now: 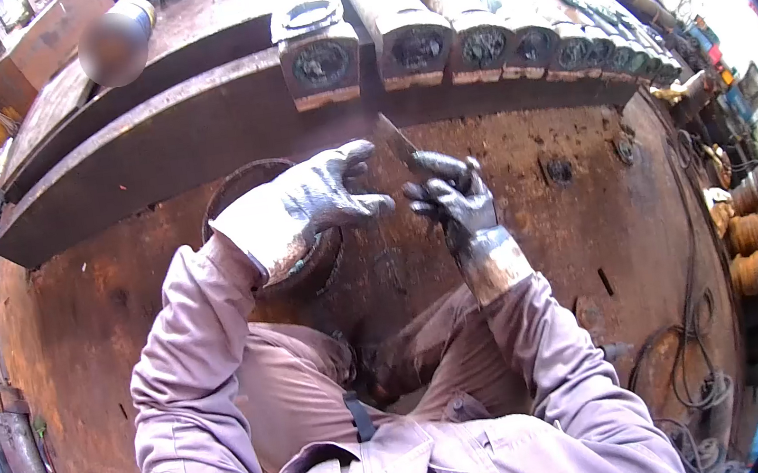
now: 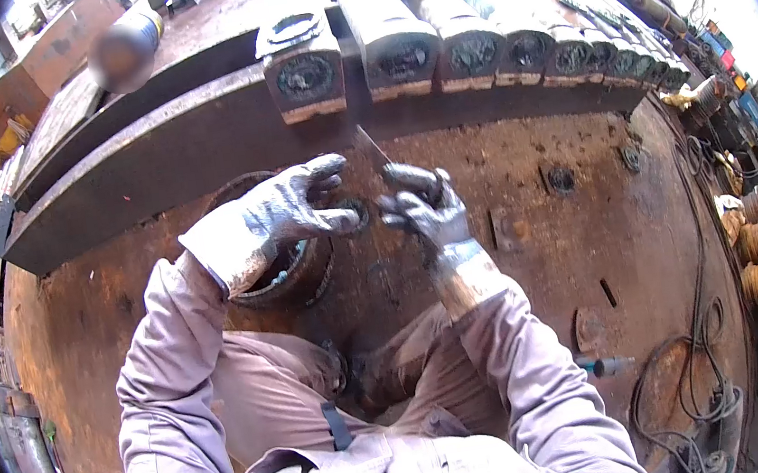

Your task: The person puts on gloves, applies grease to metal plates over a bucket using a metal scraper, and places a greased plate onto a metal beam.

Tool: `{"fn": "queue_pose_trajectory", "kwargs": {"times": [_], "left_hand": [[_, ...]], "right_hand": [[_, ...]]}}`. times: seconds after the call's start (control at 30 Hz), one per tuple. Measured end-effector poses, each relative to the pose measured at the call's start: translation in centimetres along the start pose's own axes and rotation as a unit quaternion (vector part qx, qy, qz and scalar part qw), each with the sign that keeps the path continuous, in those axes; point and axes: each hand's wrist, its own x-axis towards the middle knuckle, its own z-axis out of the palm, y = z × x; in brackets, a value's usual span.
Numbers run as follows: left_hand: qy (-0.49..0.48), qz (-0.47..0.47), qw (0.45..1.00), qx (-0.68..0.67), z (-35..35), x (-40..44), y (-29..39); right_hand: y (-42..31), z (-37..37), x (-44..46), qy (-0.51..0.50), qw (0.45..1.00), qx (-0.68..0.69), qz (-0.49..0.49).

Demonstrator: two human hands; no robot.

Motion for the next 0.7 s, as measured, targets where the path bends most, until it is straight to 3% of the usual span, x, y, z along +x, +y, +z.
{"fn": "queue_pose_trajectory", "kwargs": {"times": [0.17, 0.2, 0.23, 0.27, 0.33, 0.4, 0.43, 0.5, 0.53, 0.57, 0.63, 0.67, 0.7], "left_hand": [[-0.031, 0.02, 0.983, -0.179, 0.3, -2.1, 3.5], [-0.037, 0.013, 0.982, -0.182, 1.2, -1.9, 2.1], [-0.044, 0.005, 0.981, -0.187, 2.1, -1.7, 0.7], [0.025, -0.084, 0.994, -0.072, 1.7, -2.7, 3.4], [0.142, -0.032, 0.972, -0.183, 2.0, -2.5, 2.1], [0.235, 0.006, 0.958, -0.166, 0.4, -4.1, 0.9], [0.276, 0.021, 0.954, -0.119, -0.6, -5.0, 0.4], [0.352, 0.043, 0.935, 0.009, -2.5, -6.3, -1.1], [0.386, 0.047, 0.918, 0.082, -3.2, -6.6, -1.8], [0.368, 0.024, 0.924, -0.1, -4.4, -6.8, -2.5], [0.305, -0.026, 0.838, -0.451, -6.2, -7.2, -3.6], [0.314, -0.022, 0.829, -0.463, -7.0, -7.4, -4.0], [0.296, -0.021, 0.834, -0.464, -7.6, -7.9, -5.6]], "right_hand": [[-0.3, 3.7, 0.5, -0.057, 0.995, 0.085, -0.011], [-1.0, 5.7, 1.1, -0.146, 0.977, 0.154, -0.001], [-1.9, 8.3, 0.7, -0.119, 0.985, 0.123, 0.006], [-1.4, 9.5, 1.3, -0.166, 0.981, 0.104, -0.004], [-1.3, 11.4, 2.5, -0.266, 0.962, 0.06, -0.027], [-3.0, 13.1, 2.6, -0.37, 0.927, 0.009, -0.062], [-2.5, 13.3, 3.6, -0.372, 0.92, -0.034, -0.117], [-1.4, 12.8, 5.7, -0.35, 0.935, 0.053, -0.018], [-0.6, 13.0, 8.7, -0.302, 0.95, 0.033, 0.069], [-0.2, 11.2, 9.6, -0.212, 0.975, 0.002, 0.071], [9.8, 4.8, 17.0, -0.041, 0.989, -0.141, 0.007], [16.3, -0.8, 21.1, 0.017, 0.961, -0.277, 0.011], [20.6, -5.5, 23.6, 0.016, 0.887, -0.458, 0.059]]}}
